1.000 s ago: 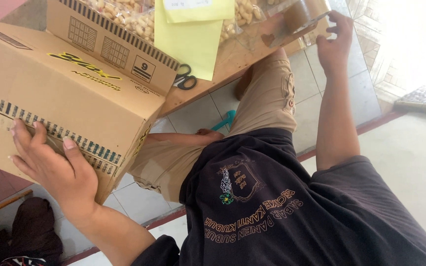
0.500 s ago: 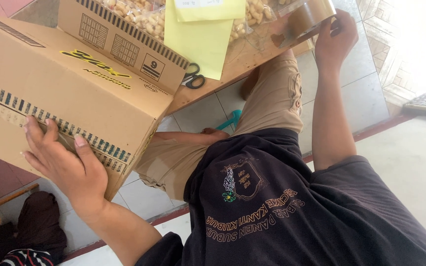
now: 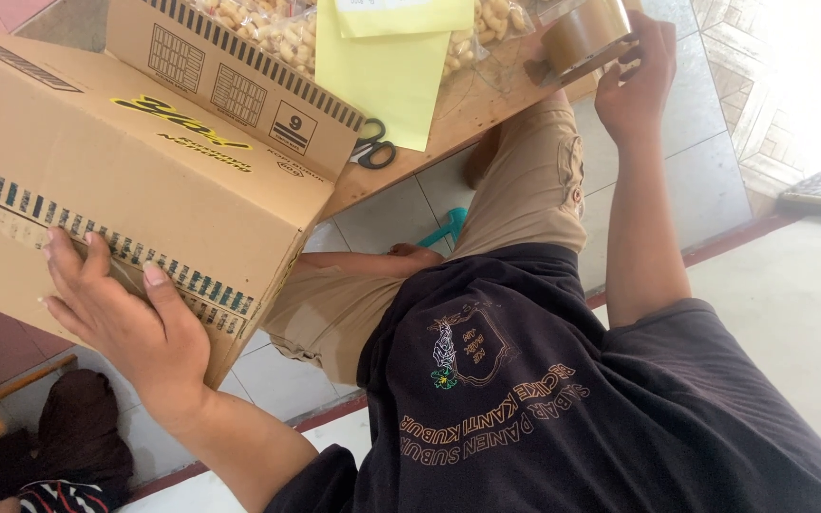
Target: Assembling a cardboard box and packing it with bags of snacks.
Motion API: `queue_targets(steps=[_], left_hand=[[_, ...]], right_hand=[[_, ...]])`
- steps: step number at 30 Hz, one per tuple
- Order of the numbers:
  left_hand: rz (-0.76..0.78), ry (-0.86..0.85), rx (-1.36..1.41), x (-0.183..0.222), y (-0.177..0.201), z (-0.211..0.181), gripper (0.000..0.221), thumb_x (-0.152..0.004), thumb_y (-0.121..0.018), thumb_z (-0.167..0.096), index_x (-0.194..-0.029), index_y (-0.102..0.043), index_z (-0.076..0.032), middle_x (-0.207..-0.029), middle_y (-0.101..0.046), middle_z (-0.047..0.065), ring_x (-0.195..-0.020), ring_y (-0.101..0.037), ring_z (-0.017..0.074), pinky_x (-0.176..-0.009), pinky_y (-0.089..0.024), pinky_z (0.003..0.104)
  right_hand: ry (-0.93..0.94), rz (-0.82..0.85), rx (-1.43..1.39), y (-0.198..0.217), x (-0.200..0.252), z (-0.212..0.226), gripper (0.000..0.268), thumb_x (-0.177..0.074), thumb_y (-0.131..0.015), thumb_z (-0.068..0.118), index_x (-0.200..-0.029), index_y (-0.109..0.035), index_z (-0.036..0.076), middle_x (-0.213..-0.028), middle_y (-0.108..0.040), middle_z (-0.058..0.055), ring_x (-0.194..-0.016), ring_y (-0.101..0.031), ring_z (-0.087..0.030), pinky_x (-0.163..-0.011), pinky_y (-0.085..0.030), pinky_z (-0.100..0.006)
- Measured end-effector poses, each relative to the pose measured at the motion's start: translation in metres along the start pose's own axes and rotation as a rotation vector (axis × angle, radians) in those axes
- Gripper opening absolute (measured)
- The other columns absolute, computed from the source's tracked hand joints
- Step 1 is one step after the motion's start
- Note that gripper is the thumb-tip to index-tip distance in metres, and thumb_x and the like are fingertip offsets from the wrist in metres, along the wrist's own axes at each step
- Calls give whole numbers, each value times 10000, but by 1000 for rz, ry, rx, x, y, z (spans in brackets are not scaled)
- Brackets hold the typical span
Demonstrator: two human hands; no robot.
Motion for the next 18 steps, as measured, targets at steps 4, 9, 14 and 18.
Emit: queue_targets(steps=[4,9,14,18], left_hand=[[9,11,-11,0,0,-1,538,-1153,-377,-275,-1503,-458,125,-1688,-268,226,-1575,-212,464,-1201,-62,765],[7,21,-23,0,0,0,544,-1160,-386,-272,-1524,-460,126,-1693,-266,212,-1582,-218,441,-1215,-67,743],[1,14,-6,0,0,-2,539,-1150,-384,-280,-1520,-445,107,-1684,-276,231,-1574,-224,462,-1210,-67,751],[-1,21,0,0,1,-2,515,-1136,-399,-251,-1511,-455,97,-1689,-271,217,-1580,-232,457,-1207,-71,764]], right_hand=[[-6,118,72,-8,6,1,767,-878,-628,-192,-1553,-409,98,-1168,-476,-125,-895,-515,-239,-709,-504,-349],[93,123,69,-8,5,17,795,-778,-547,-114,-1544,-390,33,-1134,-441,-135,-974,-432,-281,-905,-430,-420],[144,108,56,-4,2,39,721,-827,-630,-159,-1492,-463,63,-1227,-520,-158,-917,-494,-292,-876,-457,-433],[132,136,-26,-14,5,25,723,-894,-588,-144,-1556,-393,70,-1248,-565,-132,-880,-584,-245,-945,-505,-460]])
Point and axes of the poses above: each hand's wrist, its own x-axis away from the middle knuckle, its own y-axis out of the back of the hand, z = x × y, the point moved 9 cm from there along -x, towards the middle knuckle
